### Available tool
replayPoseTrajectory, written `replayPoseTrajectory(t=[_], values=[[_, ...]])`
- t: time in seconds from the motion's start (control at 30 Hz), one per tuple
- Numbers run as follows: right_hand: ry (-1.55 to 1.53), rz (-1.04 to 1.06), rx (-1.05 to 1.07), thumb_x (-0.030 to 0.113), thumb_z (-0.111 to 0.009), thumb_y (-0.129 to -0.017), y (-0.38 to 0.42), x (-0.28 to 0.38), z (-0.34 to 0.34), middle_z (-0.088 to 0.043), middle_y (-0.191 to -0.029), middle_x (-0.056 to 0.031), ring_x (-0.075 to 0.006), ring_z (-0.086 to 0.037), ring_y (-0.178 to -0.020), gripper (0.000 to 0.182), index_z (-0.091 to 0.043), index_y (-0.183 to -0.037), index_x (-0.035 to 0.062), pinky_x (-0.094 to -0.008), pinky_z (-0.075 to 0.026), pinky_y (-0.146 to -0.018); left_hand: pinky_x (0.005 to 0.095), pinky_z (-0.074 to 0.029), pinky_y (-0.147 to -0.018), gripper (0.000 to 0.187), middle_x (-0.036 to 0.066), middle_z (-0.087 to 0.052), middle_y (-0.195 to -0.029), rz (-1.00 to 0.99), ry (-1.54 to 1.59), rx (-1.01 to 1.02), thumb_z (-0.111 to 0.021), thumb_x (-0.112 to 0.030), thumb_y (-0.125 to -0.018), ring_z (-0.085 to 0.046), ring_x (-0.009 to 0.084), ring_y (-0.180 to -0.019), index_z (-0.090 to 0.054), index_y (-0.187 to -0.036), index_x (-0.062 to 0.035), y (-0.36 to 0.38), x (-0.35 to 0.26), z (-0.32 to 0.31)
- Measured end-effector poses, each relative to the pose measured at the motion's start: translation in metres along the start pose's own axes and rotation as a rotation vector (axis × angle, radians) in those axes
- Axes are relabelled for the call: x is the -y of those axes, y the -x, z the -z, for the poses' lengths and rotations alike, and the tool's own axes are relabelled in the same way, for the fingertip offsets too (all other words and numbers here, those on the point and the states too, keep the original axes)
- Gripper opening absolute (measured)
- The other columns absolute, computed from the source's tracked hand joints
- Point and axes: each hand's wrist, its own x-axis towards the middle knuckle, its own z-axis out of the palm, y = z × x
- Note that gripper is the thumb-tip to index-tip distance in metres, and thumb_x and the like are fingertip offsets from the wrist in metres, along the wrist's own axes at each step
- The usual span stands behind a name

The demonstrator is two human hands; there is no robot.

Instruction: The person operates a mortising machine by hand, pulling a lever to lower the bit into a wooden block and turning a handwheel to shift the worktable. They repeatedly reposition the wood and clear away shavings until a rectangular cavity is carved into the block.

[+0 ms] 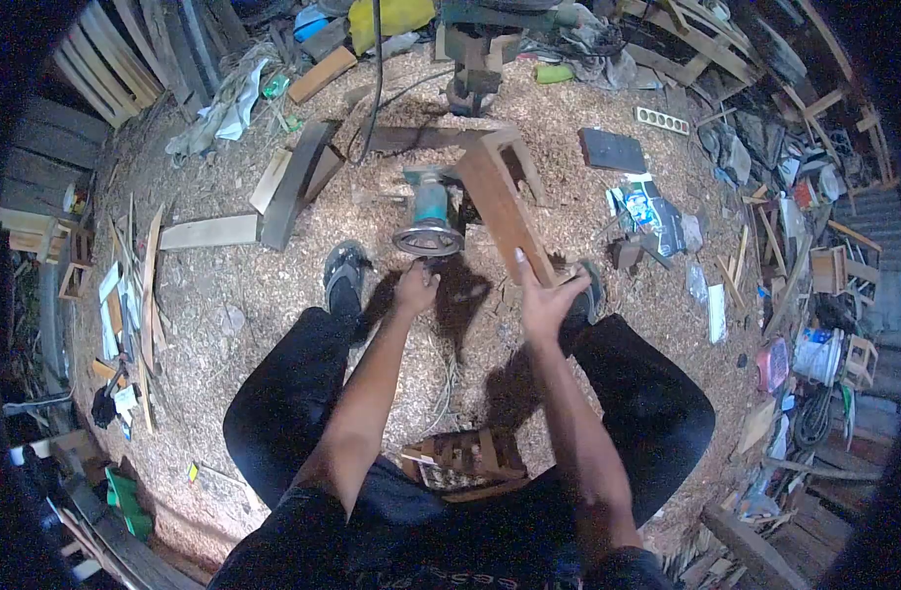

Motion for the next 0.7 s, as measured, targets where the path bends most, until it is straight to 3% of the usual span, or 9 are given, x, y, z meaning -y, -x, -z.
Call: replayPoseTrajectory(t=[0.17,0.2,0.3,0.33,0.43,0.5,0.57,0.6,0.7], values=[[-0.124,-0.152,-0.098,0.026,-0.086,-0.081,0.008,-0.014,-0.044,-0.041,-0.118,-0.0209,-0.0278,-0.046,-0.110,0.087,-0.024,-0.131,-0.0078,-0.0377,-0.042,-0.096,0.0511,-0.042,-0.107,0.054,0.028,-0.047,-0.143,0.029,-0.163,0.176,-0.060,-0.023,-0.092,-0.048,0.0447,-0.129,-0.046,-0.139,-0.0008,-0.012,-0.002,-0.004],[-0.141,-0.160,-0.113,0.027,-0.085,-0.081,0.009,-0.014,-0.048,-0.041,-0.117,-0.0213,-0.0278,-0.046,-0.110,0.087,-0.024,-0.132,-0.0078,-0.0379,-0.042,-0.096,0.0510,-0.038,-0.112,0.056,0.028,-0.042,-0.148,-0.046,-0.142,0.182,-0.055,-0.028,-0.095,-0.042,0.0469,-0.134,-0.042,-0.145,-0.0067,-0.018,0.011,-0.014],[-0.147,-0.141,-0.125,0.025,-0.085,-0.081,0.012,-0.021,-0.049,-0.042,-0.118,-0.0219,-0.0267,-0.049,-0.109,0.084,-0.025,-0.130,-0.0067,-0.0381,-0.044,-0.094,0.0503,-0.037,-0.113,0.055,0.025,-0.042,-0.150,-0.106,-0.561,0.199,-0.050,-0.035,-0.098,-0.041,0.0469,-0.135,-0.042,-0.147,-0.0106,-0.027,0.004,-0.009],[-0.123,-0.119,-0.125,0.024,-0.086,-0.081,0.015,-0.031,-0.048,-0.044,-0.118,-0.0218,-0.0253,-0.052,-0.108,0.082,-0.025,-0.128,-0.0055,-0.0371,-0.047,-0.092,0.0484,-0.036,-0.114,0.053,0.022,-0.041,-0.151,0.028,-0.398,0.378,-0.046,-0.038,-0.101,-0.041,0.0429,-0.137,-0.042,-0.148,-0.0126,-0.034,-0.007,0.006],[-0.081,-0.114,-0.127,0.023,-0.086,-0.081,0.020,-0.038,-0.040,-0.044,-0.117,-0.0215,-0.0255,-0.053,-0.108,0.080,-0.026,-0.127,-0.0047,-0.0375,-0.048,-0.092,0.0473,-0.037,-0.114,0.050,0.020,-0.043,-0.151,0.010,-0.308,0.321,-0.044,-0.035,-0.102,-0.044,0.0394,-0.136,-0.043,-0.146,-0.0104,-0.059,0.019,-0.013],[-0.050,-0.136,-0.128,0.026,-0.086,-0.080,0.019,-0.030,-0.034,-0.042,-0.117,-0.0206,-0.0274,-0.048,-0.111,0.081,-0.028,-0.127,-0.0054,-0.0407,-0.043,-0.098,0.0466,-0.037,-0.114,0.049,0.022,-0.044,-0.149,-0.147,-0.284,0.329,-0.045,-0.033,-0.102,-0.044,0.0396,-0.135,-0.045,-0.144,-0.0083,-0.072,0.034,-0.020],[-0.173,-0.147,-0.113,0.021,-0.086,-0.081,0.019,-0.023,-0.029,-0.045,-0.115,-0.0193,-0.0255,-0.052,-0.107,0.078,-0.026,-0.126,-0.0039,-0.0384,-0.047,-0.093,0.0462,-0.038,-0.114,0.049,0.022,-0.046,-0.148,-0.257,-0.222,0.269,-0.048,-0.032,-0.101,-0.045,0.0399,-0.135,-0.045,-0.144,-0.0072,-0.066,0.036,-0.012],[-0.174,-0.153,-0.114,0.020,-0.085,-0.082,0.017,-0.022,-0.027,-0.045,-0.117,-0.0198,-0.0250,-0.053,-0.107,0.077,-0.026,-0.126,-0.0034,-0.0377,-0.048,-0.093,0.0453,-0.037,-0.114,0.051,0.023,-0.047,-0.146,-0.245,-0.231,0.357,-0.051,-0.032,-0.100,-0.045,0.0402,-0.134,-0.044,-0.144,-0.0065,-0.062,0.017,0.008],[-0.194,-0.130,-0.103,0.018,-0.084,-0.083,0.008,-0.026,-0.023,-0.045,-0.118,-0.0195,-0.0244,-0.054,-0.108,0.075,-0.027,-0.126,-0.0025,-0.0369,-0.048,-0.094,0.0450,-0.037,-0.114,0.053,0.023,-0.047,-0.146,-0.328,-0.152,0.284,-0.054,-0.032,-0.099,-0.045,0.0394,-0.134,-0.045,-0.144,-0.0067,-0.062,0.029,0.003]])
